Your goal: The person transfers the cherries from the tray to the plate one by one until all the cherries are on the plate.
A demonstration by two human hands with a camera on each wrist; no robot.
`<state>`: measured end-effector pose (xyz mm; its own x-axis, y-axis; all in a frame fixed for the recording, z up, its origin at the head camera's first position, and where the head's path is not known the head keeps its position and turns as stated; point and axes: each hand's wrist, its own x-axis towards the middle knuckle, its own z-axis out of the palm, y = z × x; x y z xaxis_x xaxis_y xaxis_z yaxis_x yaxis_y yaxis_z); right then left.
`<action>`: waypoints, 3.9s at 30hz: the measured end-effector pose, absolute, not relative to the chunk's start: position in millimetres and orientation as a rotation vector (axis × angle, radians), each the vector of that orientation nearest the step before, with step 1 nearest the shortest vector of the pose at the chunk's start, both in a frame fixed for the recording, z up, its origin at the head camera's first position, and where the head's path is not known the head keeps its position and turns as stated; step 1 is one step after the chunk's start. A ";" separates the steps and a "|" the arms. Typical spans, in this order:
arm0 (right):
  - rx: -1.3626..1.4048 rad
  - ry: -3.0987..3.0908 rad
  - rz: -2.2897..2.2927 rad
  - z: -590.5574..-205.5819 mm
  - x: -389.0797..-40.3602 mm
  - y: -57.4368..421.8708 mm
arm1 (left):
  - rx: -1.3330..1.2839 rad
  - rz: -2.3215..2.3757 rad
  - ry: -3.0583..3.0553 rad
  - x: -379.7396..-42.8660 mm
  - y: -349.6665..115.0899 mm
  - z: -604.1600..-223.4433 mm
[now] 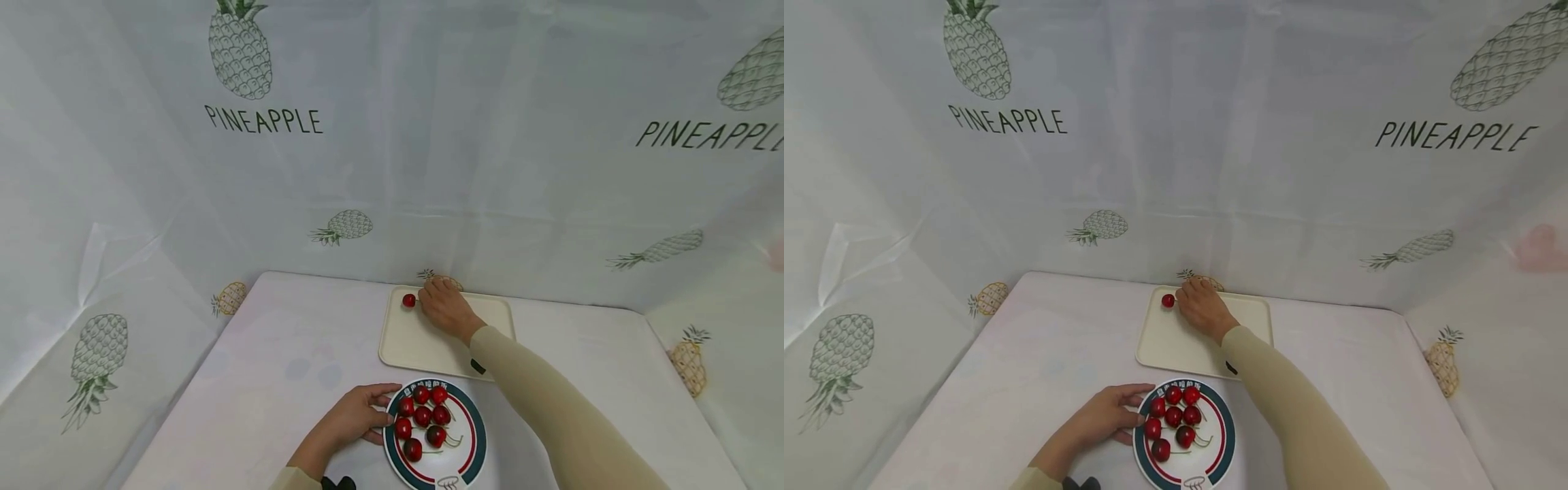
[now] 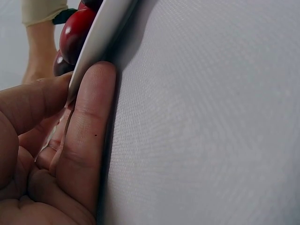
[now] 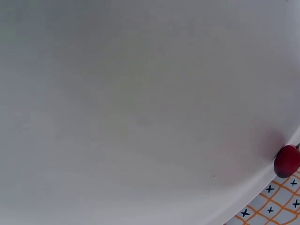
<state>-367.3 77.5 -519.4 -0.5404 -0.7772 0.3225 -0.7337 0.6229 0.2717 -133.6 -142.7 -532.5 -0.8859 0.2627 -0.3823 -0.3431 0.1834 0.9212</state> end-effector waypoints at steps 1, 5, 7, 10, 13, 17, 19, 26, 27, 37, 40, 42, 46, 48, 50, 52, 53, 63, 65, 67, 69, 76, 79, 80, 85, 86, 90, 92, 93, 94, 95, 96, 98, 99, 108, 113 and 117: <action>1.200 -2.429 -0.153 -519.6 -366.6 78.3 | -0.075 1.748 2.004 -133.4 -142.6 -532.3; 1.207 -2.388 -0.180 -519.5 -362.9 81.5 | -0.071 1.748 1.988 -133.4 -142.4 -533.0; 1.209 -2.372 -0.187 -519.7 -361.2 83.3 | -0.067 1.749 1.979 -133.5 -142.4 -533.7; 1.222 -2.360 -0.181 -519.7 -358.5 85.6 | -0.058 1.746 1.979 -133.9 -142.7 -535.4; 1.233 -2.338 -0.160 -517.8 -354.5 86.5 | -0.050 1.742 1.986 -134.0 -143.7 -536.4; 1.229 -2.324 -0.153 -513.9 -346.9 88.4 | -0.046 1.735 1.989 -134.3 -144.2 -537.6; 1.227 -2.327 -0.158 -511.9 -342.5 90.3 | -0.040 1.728 1.993 -134.4 -143.9 -537.8; 1.256 -2.293 -0.185 -503.9 -324.3 99.3 | -0.012 1.719 2.023 -134.5 -143.0 -538.8; 1.261 -2.288 -0.179 -502.8 -321.5 100.7 | -0.012 1.714 2.027 -134.6 -142.6 -538.7; 1.260 -2.285 -0.173 -490.2 -294.4 114.4 | -0.021 1.683 2.045 -134.0 -140.5 -535.4; 1.260 -2.280 -0.167 -487.4 -287.6 117.7 | -0.026 1.677 2.051 -134.7 -141.6 -535.3; 1.255 -2.276 -0.161 -486.9 -282.6 120.7 | -0.032 1.672 2.052 -135.1 -142.0 -535.7; 1.244 -2.277 -0.137 -488.1 -269.7 129.3 | -0.039 1.675 2.041 -135.1 -141.4 -536.1; 1.243 -2.278 -0.134 -489.7 -262.2 134.8 | -0.035 1.683 2.029 -134.6 -140.3 -535.7; 1.240 -2.277 -0.129 -491.8 -254.0 140.4 | -0.026 1.695 2.014 -134.1 -138.9 -534.5; 1.242 -2.270 -0.110 -494.0 -246.0 145.5 | -0.022 1.701 2.007 -133.5 -138.1 -533.6; 1.243 -2.270 -0.102 -495.2 -242.2 147.6 | -0.023 1.702 2.005 -133.2 -138.0 -533.2; 1.263 -2.265 0.046 -496.4 -199.5 159.8 | -0.032 1.713 2.002 -131.9 -137.3 -531.7; 1.282 -2.252 0.063 -497.1 -190.4 160.4 | -0.029 1.713 2.005 -131.8 -137.0 -531.4; 1.307 -2.231 0.077 -498.9 -181.5 160.5 | -0.028 1.716 2.007 -131.6 -137.0 -531.5; 1.335 -2.210 0.094 -501.0 -173.0 160.4 | -0.028 1.717 2.008 -131.5 -137.2 -532.0; 1.478 -2.210 0.144 -504.7 -147.8 165.1 | -0.044 1.697 2.037 -132.0 -137.5 -534.1; 1.554 -2.222 0.144 -505.7 -140.5 167.2 | -0.045 1.692 2.048 -132.0 -137.3 -532.7; 1.581 -2.220 0.144 -506.3 -138.6 167.6 | -0.044 1.690 2.052 -131.9 -137.2 -532.0; 1.681 -2.221 0.119 -512.9 -132.0 168.8 | -0.034 1.697 2.046 -131.3 -137.1 -530.4; 1.691 -2.220 0.112 -514.7 -131.5 168.8 | -0.031 1.701 2.042 -131.3 -137.4 -530.4; 1.699 -2.204 0.083 -521.8 -131.0 169.2 | -0.025 1.705 2.034 -132.2 -138.1 -531.3; 1.697 -2.194 0.072 -524.1 -131.4 169.4 | -0.023 1.707 2.032 -132.7 -138.3 -532.0; 1.697 -2.190 0.068 -525.0 -131.6 169.5 | -0.024 1.707 2.033 -132.8 -138.3 -532.2; 1.698 -2.186 0.064 -525.8 -131.8 169.7 | -0.025 1.707 2.032 -132.9 -138.3 -532.4; 1.699 -2.182 0.057 -526.6 -131.9 169.8 | -0.027 1.706 2.032 -132.9 -138.3 -532.7; 1.700 -2.180 0.053 -527.1 -131.9 169.9 | -0.030 1.706 2.032 -132.9 -138.3 -532.9; 1.702 -2.172 0.046 -528.2 -132.1 170.0 | -0.036 1.705 2.032 -132.7 -138.1 -533.3; 1.703 -2.169 0.043 -528.8 -131.9 170.2 | -0.038 1.703 2.034 -132.6 -138.0 -533.6; 1.689 -2.243 0.027 -527.4 -134.6 171.4 | -0.045 1.699 2.038 -132.2 -137.8 -533.8; 1.614 -2.261 0.063 -519.2 -142.7 171.0 | -0.038 1.713 2.022 -131.9 -137.8 -533.6; 1.514 -2.205 0.080 -511.1 -158.9 168.4 | -0.049 1.714 2.018 -132.3 -140.5 -535.5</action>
